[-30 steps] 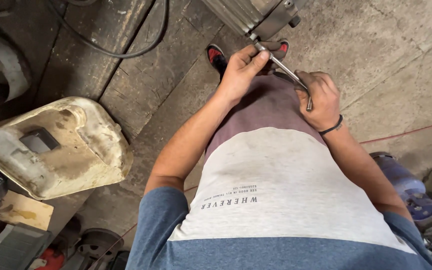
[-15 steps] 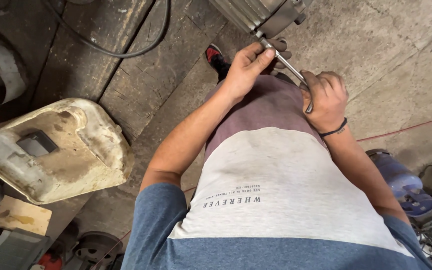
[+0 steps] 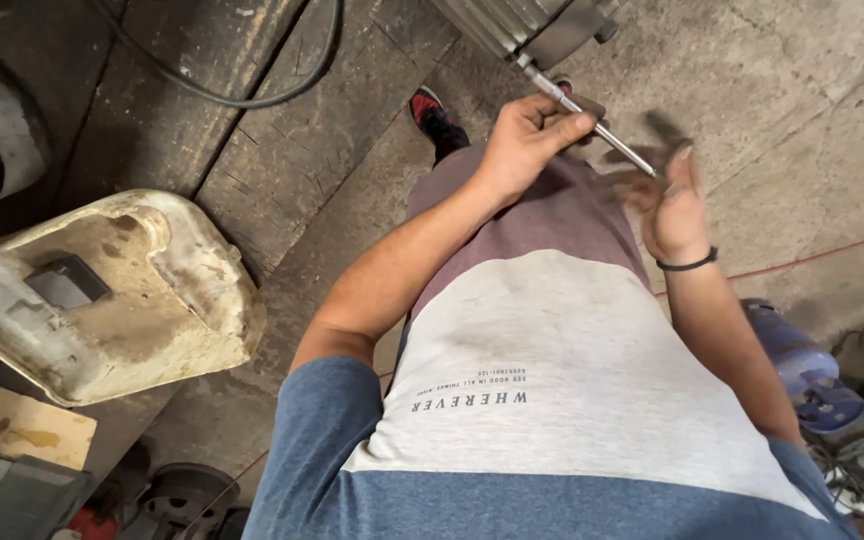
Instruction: Disassembling and reassembling an electric motor using a T-handle wrench and a hammer on a workbench.
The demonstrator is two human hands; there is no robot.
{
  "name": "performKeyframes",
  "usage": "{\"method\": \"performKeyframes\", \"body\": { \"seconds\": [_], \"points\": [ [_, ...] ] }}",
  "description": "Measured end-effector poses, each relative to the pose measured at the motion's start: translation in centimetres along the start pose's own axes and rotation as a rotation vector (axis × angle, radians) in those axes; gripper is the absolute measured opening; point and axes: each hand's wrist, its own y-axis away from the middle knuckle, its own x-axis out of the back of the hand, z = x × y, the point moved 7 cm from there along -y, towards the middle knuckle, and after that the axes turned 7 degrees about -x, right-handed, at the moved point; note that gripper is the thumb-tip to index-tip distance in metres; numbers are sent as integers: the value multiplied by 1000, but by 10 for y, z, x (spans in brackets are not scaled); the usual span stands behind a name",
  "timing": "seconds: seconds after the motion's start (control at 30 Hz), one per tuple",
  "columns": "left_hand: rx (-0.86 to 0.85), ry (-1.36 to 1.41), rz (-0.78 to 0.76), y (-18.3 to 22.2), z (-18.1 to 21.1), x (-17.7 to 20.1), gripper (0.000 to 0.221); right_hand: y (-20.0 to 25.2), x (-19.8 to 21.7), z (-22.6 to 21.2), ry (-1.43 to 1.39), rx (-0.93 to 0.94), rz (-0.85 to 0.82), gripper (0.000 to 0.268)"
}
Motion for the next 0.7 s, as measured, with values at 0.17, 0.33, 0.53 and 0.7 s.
{"method": "performKeyframes", "body": {
  "seconds": [0.17,0.33,0.53,0.7],
  "points": [
    [12,-424,191,3,47,-8,36,51,15,-16,951,1111,406,50],
    [-29,-313,162,-3,52,-23,40,34,4,-7,1198,1162,400,65],
    [18,299,-95,5,31,-28,38,25,-37,-10,960,846,-202,49],
    [10,205,-36,12,5,-2,31,49,-42,-46,901,1061,-59,43]
  ]
}}
